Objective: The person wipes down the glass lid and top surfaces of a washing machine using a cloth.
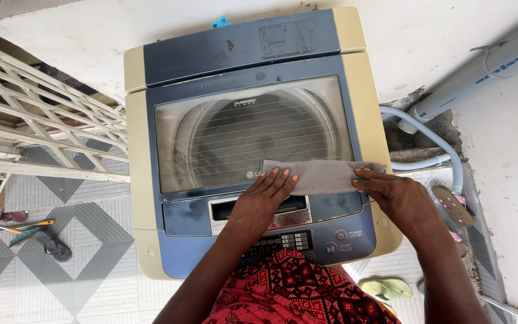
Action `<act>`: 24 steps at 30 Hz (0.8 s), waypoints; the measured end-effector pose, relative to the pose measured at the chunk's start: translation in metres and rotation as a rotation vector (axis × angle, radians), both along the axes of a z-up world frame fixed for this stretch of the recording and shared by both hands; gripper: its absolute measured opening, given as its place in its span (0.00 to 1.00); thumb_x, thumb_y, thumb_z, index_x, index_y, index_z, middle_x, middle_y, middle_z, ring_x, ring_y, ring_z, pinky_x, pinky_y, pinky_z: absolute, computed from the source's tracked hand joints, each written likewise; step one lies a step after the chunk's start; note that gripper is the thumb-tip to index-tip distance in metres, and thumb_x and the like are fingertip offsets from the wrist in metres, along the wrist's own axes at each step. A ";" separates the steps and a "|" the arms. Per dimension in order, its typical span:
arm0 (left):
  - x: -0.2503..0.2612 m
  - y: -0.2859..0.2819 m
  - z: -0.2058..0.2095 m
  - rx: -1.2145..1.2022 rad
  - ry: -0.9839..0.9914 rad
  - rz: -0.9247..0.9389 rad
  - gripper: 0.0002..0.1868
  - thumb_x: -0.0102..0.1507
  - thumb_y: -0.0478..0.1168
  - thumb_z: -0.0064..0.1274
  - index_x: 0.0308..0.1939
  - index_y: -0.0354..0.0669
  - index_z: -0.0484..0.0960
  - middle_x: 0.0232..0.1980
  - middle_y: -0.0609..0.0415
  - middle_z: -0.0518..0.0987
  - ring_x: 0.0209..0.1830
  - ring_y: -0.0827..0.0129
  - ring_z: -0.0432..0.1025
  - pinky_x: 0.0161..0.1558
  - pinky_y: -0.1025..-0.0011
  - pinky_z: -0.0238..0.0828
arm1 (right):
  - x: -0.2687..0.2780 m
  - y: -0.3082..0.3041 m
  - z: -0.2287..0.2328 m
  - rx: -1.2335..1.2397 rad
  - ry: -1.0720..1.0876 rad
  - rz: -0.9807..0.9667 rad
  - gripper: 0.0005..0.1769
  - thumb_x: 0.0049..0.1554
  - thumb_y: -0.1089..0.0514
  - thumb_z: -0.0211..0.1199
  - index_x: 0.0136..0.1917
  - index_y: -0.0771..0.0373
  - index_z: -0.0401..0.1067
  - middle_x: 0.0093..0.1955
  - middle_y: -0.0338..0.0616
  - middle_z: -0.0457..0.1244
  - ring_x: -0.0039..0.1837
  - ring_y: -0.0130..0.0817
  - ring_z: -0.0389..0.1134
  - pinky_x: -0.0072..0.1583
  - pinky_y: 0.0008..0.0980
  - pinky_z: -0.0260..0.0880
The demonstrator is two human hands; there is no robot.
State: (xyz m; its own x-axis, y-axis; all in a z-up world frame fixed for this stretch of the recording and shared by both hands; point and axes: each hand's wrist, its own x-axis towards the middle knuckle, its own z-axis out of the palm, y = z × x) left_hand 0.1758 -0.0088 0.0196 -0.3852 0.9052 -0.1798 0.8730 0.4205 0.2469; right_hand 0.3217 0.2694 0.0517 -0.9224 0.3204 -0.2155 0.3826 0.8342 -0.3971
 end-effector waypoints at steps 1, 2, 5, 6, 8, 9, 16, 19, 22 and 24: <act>-0.001 -0.001 0.000 -0.025 0.088 -0.020 0.46 0.60 0.31 0.51 0.80 0.51 0.48 0.82 0.54 0.53 0.81 0.64 0.47 0.78 0.64 0.39 | 0.003 -0.001 0.000 -0.004 0.030 -0.003 0.15 0.54 0.53 0.67 0.55 0.41 0.81 0.65 0.18 0.68 0.52 0.30 0.76 0.57 0.35 0.78; -0.001 -0.002 0.000 -0.050 0.176 -0.040 0.47 0.60 0.27 0.49 0.81 0.53 0.48 0.83 0.57 0.53 0.82 0.67 0.48 0.79 0.66 0.40 | 0.003 -0.001 0.000 -0.006 0.028 -0.011 0.15 0.54 0.53 0.67 0.55 0.41 0.81 0.65 0.18 0.68 0.52 0.30 0.76 0.57 0.35 0.78; -0.004 -0.020 -0.001 0.134 0.035 0.046 0.43 0.63 0.31 0.50 0.79 0.49 0.50 0.81 0.52 0.56 0.80 0.63 0.50 0.79 0.61 0.41 | -0.001 -0.014 -0.004 0.030 -0.075 0.062 0.23 0.53 0.55 0.66 0.62 0.37 0.79 0.70 0.14 0.64 0.53 0.28 0.75 0.57 0.33 0.78; -0.006 -0.029 0.000 0.131 0.031 0.041 0.43 0.63 0.31 0.50 0.79 0.49 0.50 0.81 0.52 0.56 0.80 0.63 0.50 0.79 0.61 0.41 | -0.004 -0.019 -0.005 0.012 0.052 0.151 0.20 0.53 0.55 0.65 0.60 0.41 0.79 0.70 0.18 0.64 0.58 0.28 0.73 0.57 0.34 0.77; -0.012 -0.052 0.004 0.008 0.141 0.136 0.44 0.58 0.27 0.50 0.77 0.52 0.57 0.79 0.57 0.61 0.80 0.68 0.53 0.79 0.63 0.46 | -0.014 -0.034 -0.008 -0.005 0.181 0.238 0.19 0.53 0.55 0.65 0.58 0.45 0.79 0.69 0.22 0.65 0.63 0.28 0.72 0.58 0.34 0.76; -0.014 -0.064 0.006 0.007 0.140 0.136 0.44 0.58 0.27 0.50 0.77 0.52 0.57 0.79 0.57 0.61 0.80 0.68 0.53 0.79 0.63 0.46 | -0.022 -0.043 -0.010 -0.004 0.224 0.307 0.18 0.55 0.56 0.63 0.59 0.45 0.79 0.70 0.25 0.64 0.66 0.28 0.70 0.58 0.34 0.76; -0.019 -0.164 0.000 0.132 0.294 0.483 0.27 0.69 0.33 0.45 0.72 0.56 0.69 0.73 0.59 0.73 0.74 0.68 0.65 0.76 0.63 0.59 | -0.085 -0.126 -0.026 -0.045 0.313 0.667 0.30 0.44 0.56 0.59 0.62 0.50 0.77 0.73 0.33 0.62 0.71 0.29 0.64 0.56 0.33 0.74; -0.014 -0.202 -0.004 0.088 0.345 0.602 0.25 0.70 0.37 0.44 0.72 0.58 0.70 0.71 0.59 0.74 0.72 0.66 0.67 0.73 0.61 0.62 | -0.109 -0.166 -0.041 0.004 0.378 0.749 0.21 0.60 0.61 0.54 0.64 0.50 0.76 0.75 0.34 0.62 0.73 0.28 0.64 0.58 0.31 0.74; -0.003 -0.224 -0.008 0.108 0.376 0.663 0.25 0.70 0.40 0.44 0.72 0.56 0.71 0.71 0.57 0.74 0.72 0.62 0.67 0.71 0.58 0.65 | -0.117 -0.190 -0.050 0.017 0.447 0.802 0.20 0.61 0.60 0.54 0.64 0.53 0.75 0.74 0.41 0.62 0.74 0.31 0.63 0.58 0.31 0.74; 0.005 -0.230 -0.010 0.126 0.386 0.683 0.25 0.68 0.42 0.46 0.71 0.54 0.72 0.71 0.55 0.74 0.72 0.59 0.67 0.69 0.56 0.66 | -0.113 -0.193 -0.051 0.010 0.474 0.838 0.20 0.59 0.60 0.54 0.64 0.56 0.75 0.73 0.42 0.63 0.73 0.33 0.65 0.55 0.33 0.75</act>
